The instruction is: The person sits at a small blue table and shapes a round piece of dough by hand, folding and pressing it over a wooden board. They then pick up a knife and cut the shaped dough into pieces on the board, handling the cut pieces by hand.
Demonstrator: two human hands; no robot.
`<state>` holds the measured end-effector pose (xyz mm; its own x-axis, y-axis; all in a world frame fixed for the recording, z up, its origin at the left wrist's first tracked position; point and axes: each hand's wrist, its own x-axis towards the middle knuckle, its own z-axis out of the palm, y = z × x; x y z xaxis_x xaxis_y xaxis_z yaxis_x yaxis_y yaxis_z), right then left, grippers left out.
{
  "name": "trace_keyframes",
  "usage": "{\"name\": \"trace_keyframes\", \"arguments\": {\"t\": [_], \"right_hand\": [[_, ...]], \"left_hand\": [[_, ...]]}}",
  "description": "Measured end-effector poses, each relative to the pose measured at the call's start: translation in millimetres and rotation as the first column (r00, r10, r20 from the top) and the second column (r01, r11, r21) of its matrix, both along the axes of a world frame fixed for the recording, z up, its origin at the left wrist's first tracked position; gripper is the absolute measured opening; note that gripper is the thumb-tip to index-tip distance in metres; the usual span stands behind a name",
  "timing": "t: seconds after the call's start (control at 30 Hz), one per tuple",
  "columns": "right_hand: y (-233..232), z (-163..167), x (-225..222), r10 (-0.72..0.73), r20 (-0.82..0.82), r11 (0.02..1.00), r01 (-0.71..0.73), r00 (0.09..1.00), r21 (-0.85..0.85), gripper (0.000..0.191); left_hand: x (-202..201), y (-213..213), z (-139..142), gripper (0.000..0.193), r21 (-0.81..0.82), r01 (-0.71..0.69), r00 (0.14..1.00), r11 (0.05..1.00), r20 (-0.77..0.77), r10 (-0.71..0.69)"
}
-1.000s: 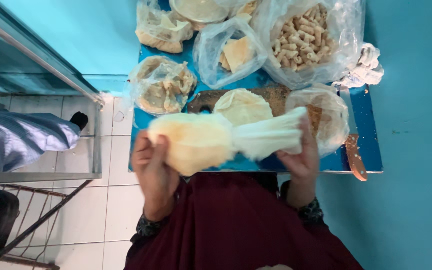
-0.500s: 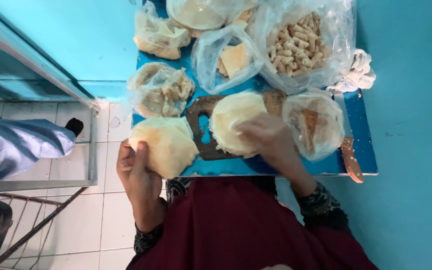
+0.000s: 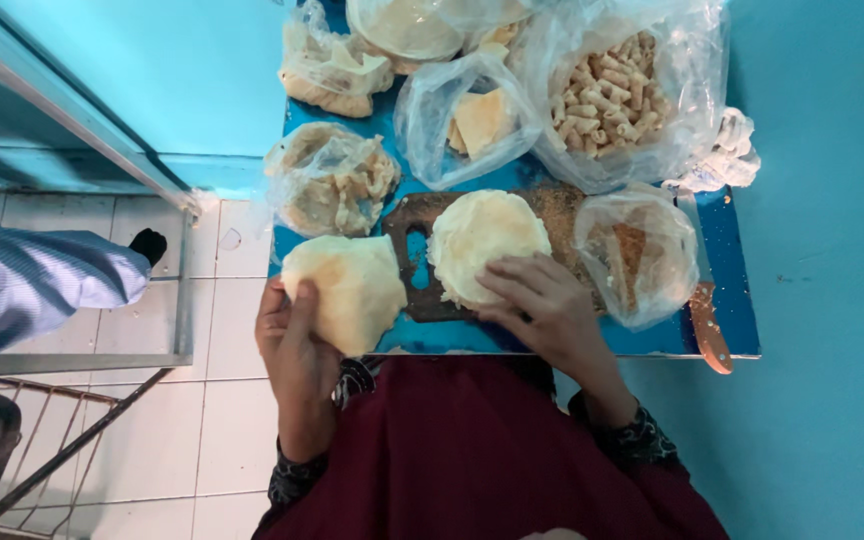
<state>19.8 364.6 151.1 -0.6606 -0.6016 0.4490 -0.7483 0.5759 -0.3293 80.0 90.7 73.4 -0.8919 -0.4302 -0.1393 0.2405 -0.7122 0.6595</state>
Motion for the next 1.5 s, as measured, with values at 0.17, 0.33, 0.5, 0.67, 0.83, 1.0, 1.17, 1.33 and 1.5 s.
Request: {"name": "trace_keyframes", "arguments": {"t": [0.17, 0.33, 0.5, 0.67, 0.83, 1.0, 1.17, 1.33, 1.5], "right_hand": [[-9, 7, 13, -0.033, 0.094, 0.957, 0.059, 0.995, -0.283, 0.039], [-39, -15, 18, 0.107, 0.113, 0.940, -0.063, 0.988, -0.337, 0.043], [-36, -49, 2, 0.181, 0.402, 0.836, 0.075, 0.897, -0.544, 0.017], [-26, -62, -2, 0.491, 0.727, 0.576, 0.447, 0.481, -0.684, 0.016], [-21, -46, -14, 0.778, 0.552, 0.201, 0.715, 0.299, -0.670, 0.044], [-23, -59, -4, 0.877, 0.451, 0.293, 0.559, 0.166, -0.776, 0.054], [23, -90, -3, 0.797, 0.596, 0.296, 0.798, 0.096, -0.525, 0.050], [72, -69, 4, 0.724, 0.502, -0.082, 0.782, 0.473, -0.618, 0.047], [85, -13, -25, 0.314, 0.592, 0.003, 0.623, 0.742, -0.782, 0.044]], "left_hand": [[-1, 25, 12, 0.028, 0.009, 0.175, 0.978, 0.985, -0.119, -0.173], [-5, 57, 14, 0.046, 0.117, 0.391, 0.900, 0.913, -0.257, -0.353], [-3, 60, 3, 0.051, 0.071, 0.420, 0.894, 0.905, -0.207, -0.398], [-9, 69, -2, 0.037, -0.245, 0.320, 0.943, 0.915, -0.011, -0.332], [-11, 65, 9, 0.027, -0.225, 0.262, 0.963, 0.939, 0.005, -0.268], [0, 54, 19, 0.018, -0.765, 0.098, 0.961, 0.636, -0.092, -0.259], [14, 30, 16, 0.019, -0.522, 0.193, 0.981, 0.831, 0.097, -0.167], [12, 3, 7, 0.022, -0.158, 0.043, 0.997, 0.987, 0.071, -0.032], [19, -24, 2, 0.022, -0.163, -0.071, 0.997, 0.984, -0.002, 0.071]]}}
